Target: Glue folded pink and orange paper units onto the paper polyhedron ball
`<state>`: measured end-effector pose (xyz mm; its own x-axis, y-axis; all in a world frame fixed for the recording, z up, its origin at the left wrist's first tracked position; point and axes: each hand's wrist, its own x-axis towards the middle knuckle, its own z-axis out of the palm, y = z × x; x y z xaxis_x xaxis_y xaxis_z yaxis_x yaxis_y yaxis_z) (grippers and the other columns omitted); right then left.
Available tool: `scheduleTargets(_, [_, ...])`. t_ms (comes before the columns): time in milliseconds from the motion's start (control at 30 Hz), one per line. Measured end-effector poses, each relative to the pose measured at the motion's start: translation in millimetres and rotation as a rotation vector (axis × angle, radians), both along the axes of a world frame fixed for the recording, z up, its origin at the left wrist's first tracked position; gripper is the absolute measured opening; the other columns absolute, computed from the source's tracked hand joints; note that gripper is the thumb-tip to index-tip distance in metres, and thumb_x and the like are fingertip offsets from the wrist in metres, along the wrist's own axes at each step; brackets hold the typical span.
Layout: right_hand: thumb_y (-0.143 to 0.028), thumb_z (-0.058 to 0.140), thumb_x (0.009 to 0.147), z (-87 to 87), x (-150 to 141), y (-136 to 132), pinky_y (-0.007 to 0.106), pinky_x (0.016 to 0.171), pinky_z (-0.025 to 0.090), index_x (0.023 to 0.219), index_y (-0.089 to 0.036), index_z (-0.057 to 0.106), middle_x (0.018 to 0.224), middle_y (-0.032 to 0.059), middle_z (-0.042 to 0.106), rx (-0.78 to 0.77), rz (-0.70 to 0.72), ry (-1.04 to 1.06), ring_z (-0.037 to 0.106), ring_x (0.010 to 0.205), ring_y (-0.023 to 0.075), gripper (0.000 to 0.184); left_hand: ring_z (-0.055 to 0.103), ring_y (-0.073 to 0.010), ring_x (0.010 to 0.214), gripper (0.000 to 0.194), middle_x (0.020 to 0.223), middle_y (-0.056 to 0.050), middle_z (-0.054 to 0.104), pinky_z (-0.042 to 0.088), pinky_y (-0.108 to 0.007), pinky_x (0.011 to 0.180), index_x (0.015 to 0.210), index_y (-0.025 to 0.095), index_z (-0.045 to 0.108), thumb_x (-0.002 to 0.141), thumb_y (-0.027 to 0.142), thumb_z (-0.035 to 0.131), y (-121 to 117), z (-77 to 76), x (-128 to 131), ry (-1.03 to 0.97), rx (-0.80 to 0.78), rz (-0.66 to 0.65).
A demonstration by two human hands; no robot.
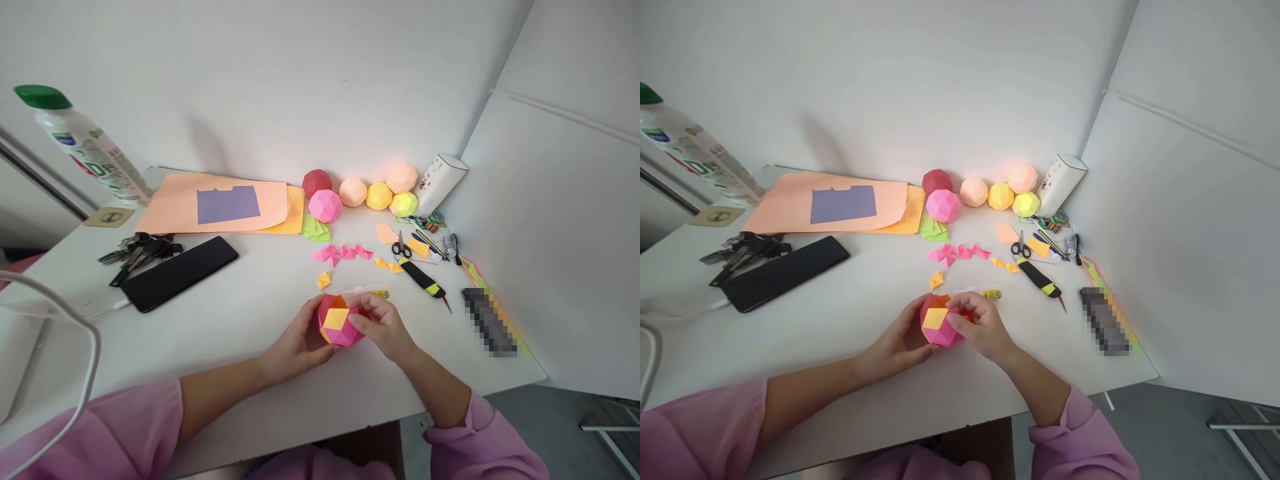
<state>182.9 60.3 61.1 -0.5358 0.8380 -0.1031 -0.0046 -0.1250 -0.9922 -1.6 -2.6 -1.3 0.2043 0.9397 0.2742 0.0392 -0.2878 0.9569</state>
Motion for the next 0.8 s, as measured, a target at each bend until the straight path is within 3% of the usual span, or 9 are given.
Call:
scheduleTargets(133, [-0.030, 0.077, 0.071, -3.6, -0.2, 3.0, 0.024, 0.063, 0.051, 0.085, -0.018, 0.064, 0.081, 0.0010, 0.067, -0.060, 0.000, 0.050, 0.063, 0.071, 0.0116, 0.023, 0.048, -0.0288, 0.127, 0.073, 0.141, -0.015, 0.045, 0.045, -0.049, 0.104, 0.144, 0.026, 0.025, 0.084, 0.032, 0.067, 0.9, 1.8, -1.8, -0.026, -0.010, 0.000])
scheduleTargets(300, [-0.027, 0.079, 0.068, -8.3, -1.8, 5.0, 0.022, 0.058, 0.047, 0.073, -0.018, 0.064, 0.067, -0.0028, 0.063, -0.058, -0.106, 0.112, 0.057, 0.061, 0.0096, 0.018, 0.038, -0.0302, 0.136, 0.077, 0.151, -0.014, 0.034, 0.039, -0.050, 0.110, 0.146, 0.028, 0.021, 0.085, 0.033, 0.066, 0.8, 0.7, -1.8, -0.063, -0.085, 0.002])
scheduleTargets(467, [-0.031, 0.079, 0.067, -11.6, -4.9, 5.1, 0.025, 0.064, 0.049, 0.074, -0.020, 0.070, 0.072, -0.0012, 0.067, -0.104, -0.162, 0.141, 0.059, 0.067, 0.0121, 0.016, 0.032, -0.0339, 0.139, 0.086, 0.153, -0.015, 0.027, 0.035, -0.052, 0.112, 0.147, 0.028, 0.018, 0.080, 0.032, 0.071, 1.6, -2.5, 0.3, -0.096, -0.111, -0.031])
scheduleTargets(600, [-0.035, 0.079, 0.068, -13.5, -5.6, 4.9, 0.026, 0.068, 0.050, 0.076, -0.021, 0.072, 0.081, 0.0010, 0.070, -0.123, -0.175, 0.138, 0.061, 0.074, 0.0138, 0.017, 0.034, -0.0341, 0.138, 0.081, 0.153, -0.015, 0.027, 0.034, -0.053, 0.112, 0.147, 0.028, 0.020, 0.082, 0.029, 0.068, 2.8, -1.4, 0.8, -0.076, -0.071, -0.024])
scheduleTargets(800, [-0.037, 0.076, 0.070, -16.6, -3.9, 6.3, 0.024, 0.062, 0.049, 0.082, -0.020, 0.071, 0.075, 0.0006, 0.069, -0.078, -0.162, 0.102, 0.060, 0.068, 0.0126, 0.021, 0.035, -0.0308, 0.138, 0.073, 0.151, -0.013, 0.033, 0.033, -0.050, 0.112, 0.145, 0.029, 0.023, 0.085, 0.025, 0.064, 4.8, -4.0, -0.5, -0.035, -0.018, 0.032])
